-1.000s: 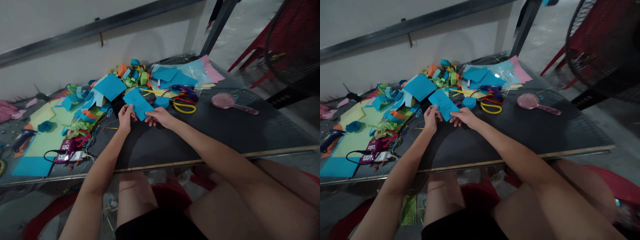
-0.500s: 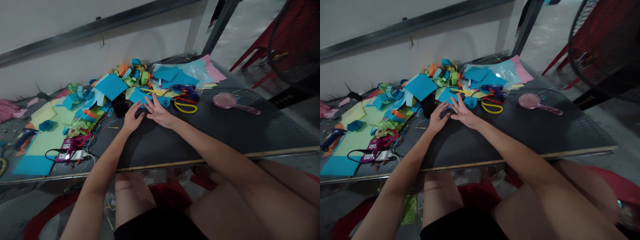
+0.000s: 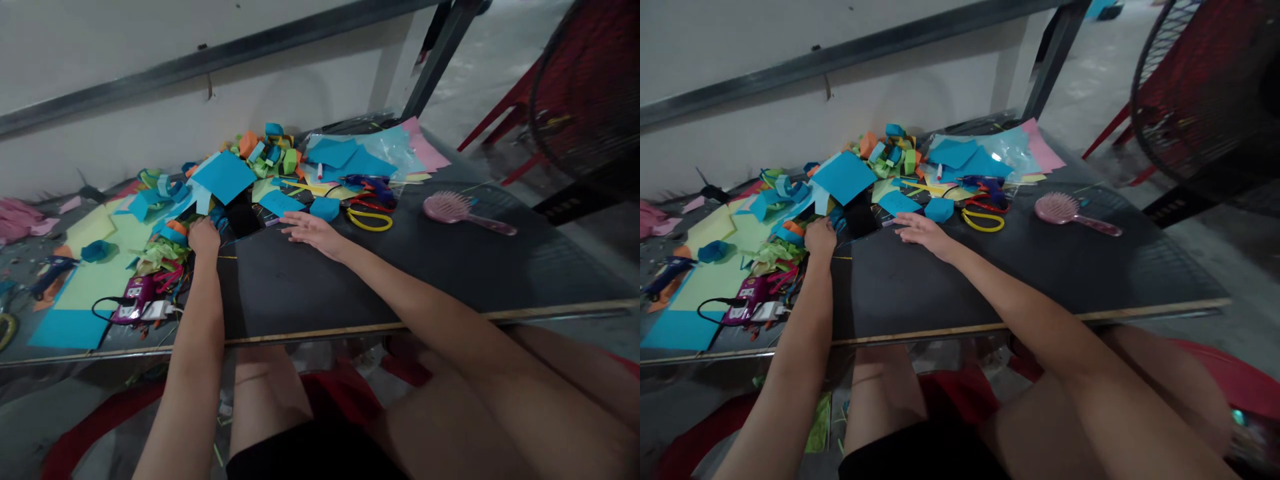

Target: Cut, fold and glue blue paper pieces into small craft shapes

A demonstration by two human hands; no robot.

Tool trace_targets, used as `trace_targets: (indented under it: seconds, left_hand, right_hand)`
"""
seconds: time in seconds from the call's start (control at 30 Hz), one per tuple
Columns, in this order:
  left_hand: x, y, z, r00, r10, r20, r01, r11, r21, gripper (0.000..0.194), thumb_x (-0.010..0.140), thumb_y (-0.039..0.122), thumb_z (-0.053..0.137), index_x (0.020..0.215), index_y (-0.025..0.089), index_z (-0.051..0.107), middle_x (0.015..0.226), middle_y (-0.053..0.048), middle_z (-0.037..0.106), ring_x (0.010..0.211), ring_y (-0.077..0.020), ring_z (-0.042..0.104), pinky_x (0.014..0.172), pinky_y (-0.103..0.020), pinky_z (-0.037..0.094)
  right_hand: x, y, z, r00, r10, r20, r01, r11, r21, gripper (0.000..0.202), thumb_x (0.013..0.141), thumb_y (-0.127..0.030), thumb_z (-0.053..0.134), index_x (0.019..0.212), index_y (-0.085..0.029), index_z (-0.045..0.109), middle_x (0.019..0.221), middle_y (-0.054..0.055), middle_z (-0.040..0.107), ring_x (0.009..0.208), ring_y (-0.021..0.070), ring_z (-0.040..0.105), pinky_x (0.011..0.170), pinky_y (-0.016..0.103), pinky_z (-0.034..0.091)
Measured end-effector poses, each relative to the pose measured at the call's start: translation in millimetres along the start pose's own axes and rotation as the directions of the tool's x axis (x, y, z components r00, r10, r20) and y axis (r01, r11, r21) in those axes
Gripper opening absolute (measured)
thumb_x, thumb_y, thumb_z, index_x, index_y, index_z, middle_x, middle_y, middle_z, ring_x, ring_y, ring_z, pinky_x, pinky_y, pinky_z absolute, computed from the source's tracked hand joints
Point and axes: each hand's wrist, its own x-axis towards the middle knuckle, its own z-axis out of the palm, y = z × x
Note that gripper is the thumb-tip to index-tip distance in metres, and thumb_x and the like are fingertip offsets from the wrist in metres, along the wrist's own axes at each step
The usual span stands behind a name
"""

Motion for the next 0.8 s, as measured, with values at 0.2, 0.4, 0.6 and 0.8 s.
trace_targets:
  seconds: [0.2, 0.4, 0.6, 0.8]
  left_hand:
    - [4, 4, -10.4, 0.974, -0.224, 0.016, 0.225, 0.973, -0.043, 0.038, 0.080, 0.045, 0.065, 0.103, 0.016, 0.072, 0.106, -0.022, 0.068, 0.106, -0.0378, 0.061, 0.086, -0.049, 0.049]
    - [1, 11, -21.6, 0.933, -0.359, 0.000, 0.359, 0.933, -0.030, 0.051, 0.071, 0.049, 0.075, 0.101, 0.008, 0.067, 0.109, -0.029, 0.066, 0.108, -0.0436, 0.061, 0.086, -0.053, 0.049]
    - [1, 9, -26.8, 0.933, -0.359, 0.021, 0.360, 0.932, -0.050, 0.036, 0.077, 0.027, 0.071, 0.110, 0.013, 0.063, 0.112, -0.027, 0.066, 0.109, -0.0410, 0.061, 0.088, -0.053, 0.048]
    - [2, 4, -22.7, 0.939, -0.342, -0.038, 0.340, 0.939, -0.056, 0.030, 0.081, 0.021, 0.063, 0.111, 0.020, 0.066, 0.109, -0.020, 0.068, 0.107, -0.0378, 0.061, 0.086, -0.049, 0.048]
  right_hand:
    - [1, -1, -1, 1.000, 0.002, -0.023, -0.002, 1.000, -0.009, 0.042, 0.081, -0.034, 0.068, 0.121, -0.025, 0.062, 0.141, 0.009, 0.054, 0.115, 0.0210, 0.061, 0.094, 0.035, 0.052]
    - [-1, -5, 3, 0.999, 0.016, -0.033, -0.017, 0.999, -0.028, 0.037, 0.079, -0.036, 0.068, 0.114, -0.024, 0.066, 0.135, 0.009, 0.059, 0.112, 0.0221, 0.062, 0.093, 0.038, 0.052]
    - [-1, -6, 4, 0.999, 0.028, -0.044, -0.029, 0.999, -0.021, 0.032, 0.077, -0.031, 0.070, 0.109, -0.024, 0.068, 0.130, 0.008, 0.062, 0.108, 0.0206, 0.063, 0.088, 0.035, 0.053]
    - [0, -6, 4, 0.999, 0.027, -0.047, -0.028, 0.999, -0.032, 0.032, 0.076, -0.030, 0.070, 0.108, -0.023, 0.068, 0.128, 0.009, 0.063, 0.106, 0.0201, 0.064, 0.085, 0.033, 0.054]
